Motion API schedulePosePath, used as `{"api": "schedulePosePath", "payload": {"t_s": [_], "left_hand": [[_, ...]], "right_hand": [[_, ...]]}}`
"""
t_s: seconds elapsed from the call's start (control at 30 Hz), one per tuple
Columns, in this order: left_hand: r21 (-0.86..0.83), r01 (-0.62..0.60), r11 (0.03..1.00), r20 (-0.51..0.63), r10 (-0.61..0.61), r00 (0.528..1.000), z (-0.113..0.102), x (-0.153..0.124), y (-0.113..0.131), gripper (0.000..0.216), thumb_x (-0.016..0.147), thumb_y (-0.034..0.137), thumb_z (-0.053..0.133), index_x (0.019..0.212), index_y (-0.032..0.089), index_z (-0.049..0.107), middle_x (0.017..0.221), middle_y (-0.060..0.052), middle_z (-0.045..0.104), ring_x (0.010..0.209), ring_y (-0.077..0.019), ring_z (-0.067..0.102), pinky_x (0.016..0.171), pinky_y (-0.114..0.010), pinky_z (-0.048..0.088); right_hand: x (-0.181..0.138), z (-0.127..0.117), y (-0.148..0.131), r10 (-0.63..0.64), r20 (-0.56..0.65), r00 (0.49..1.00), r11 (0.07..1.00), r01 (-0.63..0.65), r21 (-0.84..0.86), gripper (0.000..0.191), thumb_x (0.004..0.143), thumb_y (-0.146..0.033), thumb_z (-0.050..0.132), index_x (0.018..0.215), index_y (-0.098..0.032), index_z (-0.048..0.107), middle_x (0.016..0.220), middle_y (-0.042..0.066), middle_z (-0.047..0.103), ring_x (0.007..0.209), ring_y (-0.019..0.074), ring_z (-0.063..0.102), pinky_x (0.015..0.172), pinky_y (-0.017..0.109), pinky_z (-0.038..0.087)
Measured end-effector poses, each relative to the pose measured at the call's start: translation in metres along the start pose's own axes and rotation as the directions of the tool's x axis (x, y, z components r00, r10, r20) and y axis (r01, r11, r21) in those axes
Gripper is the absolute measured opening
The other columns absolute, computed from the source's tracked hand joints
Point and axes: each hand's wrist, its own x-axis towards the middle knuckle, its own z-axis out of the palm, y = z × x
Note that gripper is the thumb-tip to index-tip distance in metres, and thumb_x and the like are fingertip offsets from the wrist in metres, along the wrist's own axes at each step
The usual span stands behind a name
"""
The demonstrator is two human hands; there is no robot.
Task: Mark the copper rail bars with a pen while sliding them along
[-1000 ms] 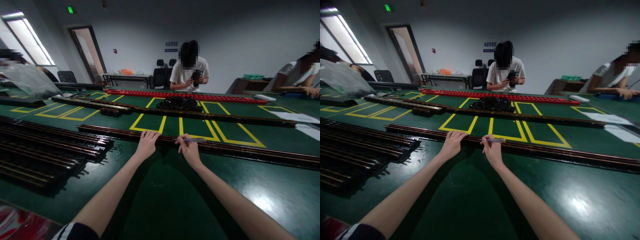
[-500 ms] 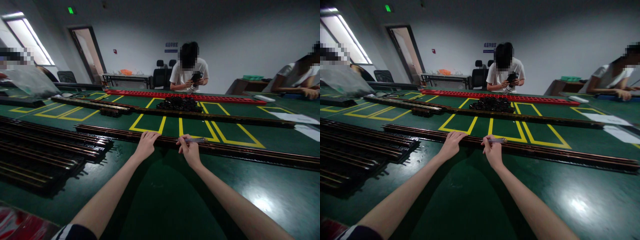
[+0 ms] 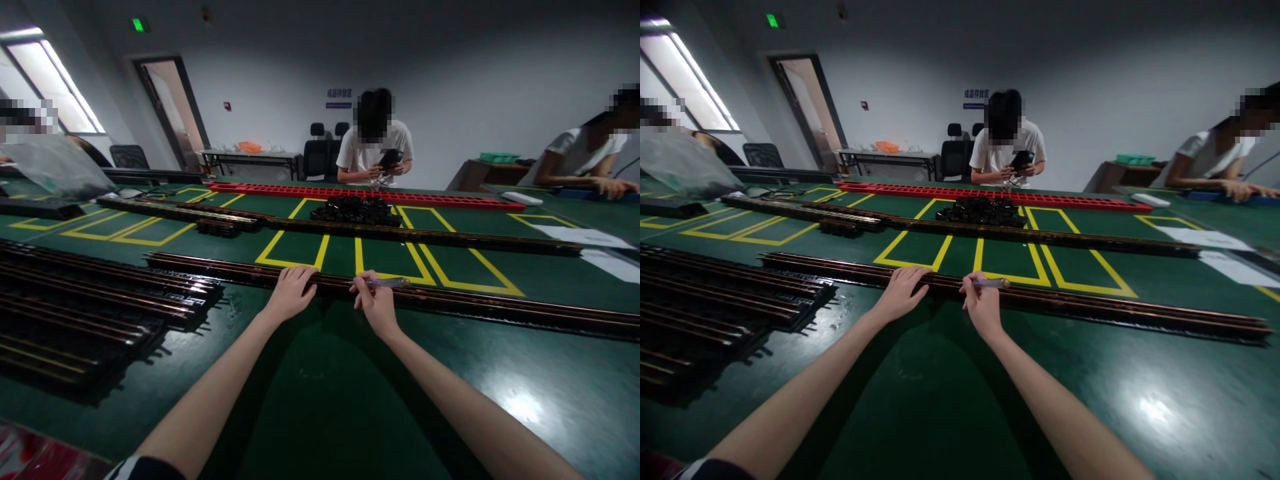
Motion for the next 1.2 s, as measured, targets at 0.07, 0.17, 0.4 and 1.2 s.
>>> {"api": "schedulePosePath", "payload": {"t_s": [0.07, 0.17, 0.4, 1.2], "left_hand": [[0.014, -0.017, 1.0, -0.005, 0.018, 1.0, 0.001, 0.0, 0.0, 0.034, 0.089, 0.028, 0.043, 0.121, 0.019, 0.051, 0.116, -0.008, 0.059, 0.11, -0.0233, 0.051, 0.099, -0.042, 0.034], [0.033, -0.039, 0.999, -0.011, 0.04, 0.999, 0.002, -0.001, -0.001, 0.034, 0.088, 0.028, 0.044, 0.121, 0.018, 0.051, 0.115, -0.008, 0.059, 0.109, -0.0231, 0.051, 0.098, -0.042, 0.034], [0.092, -0.04, 0.995, -0.03, 0.043, 0.999, 0.001, 0.0, 0.003, 0.033, 0.088, 0.024, 0.045, 0.12, 0.019, 0.053, 0.111, -0.008, 0.06, 0.107, -0.0228, 0.052, 0.097, -0.04, 0.035], [0.15, -0.061, 0.987, -0.047, 0.069, 0.997, -0.002, -0.002, 0.01, 0.045, 0.08, 0.004, 0.038, 0.118, 0.022, 0.056, 0.123, -0.006, 0.059, 0.116, -0.0227, 0.05, 0.105, -0.045, 0.028]], "right_hand": [[0.0, 0.0, 0.0, 0.001, -0.006, 1.0, 1.0, -0.001, -0.006, 0.038, 0.085, -0.056, 0.049, 0.077, -0.019, 0.053, 0.067, 0.001, 0.059, 0.044, 0.0098, 0.052, 0.038, 0.021, 0.042], [0.0, 0.0, -0.001, 0.006, -0.005, 1.0, 1.0, -0.006, -0.012, 0.037, 0.085, -0.055, 0.049, 0.077, -0.019, 0.053, 0.067, 0.002, 0.059, 0.043, 0.01, 0.053, 0.039, 0.021, 0.042], [0.0, 0.0, 0.0, 0.003, -0.001, 1.0, 1.0, -0.003, -0.004, 0.036, 0.085, -0.054, 0.049, 0.077, -0.019, 0.052, 0.065, 0.001, 0.058, 0.042, 0.0096, 0.052, 0.037, 0.021, 0.041], [-0.001, 0.0, -0.004, -0.01, 0.015, 1.0, 0.999, 0.011, -0.044, 0.038, 0.085, -0.056, 0.049, 0.076, -0.02, 0.053, 0.067, 0.002, 0.062, 0.042, 0.0101, 0.054, 0.038, 0.022, 0.043]]}}
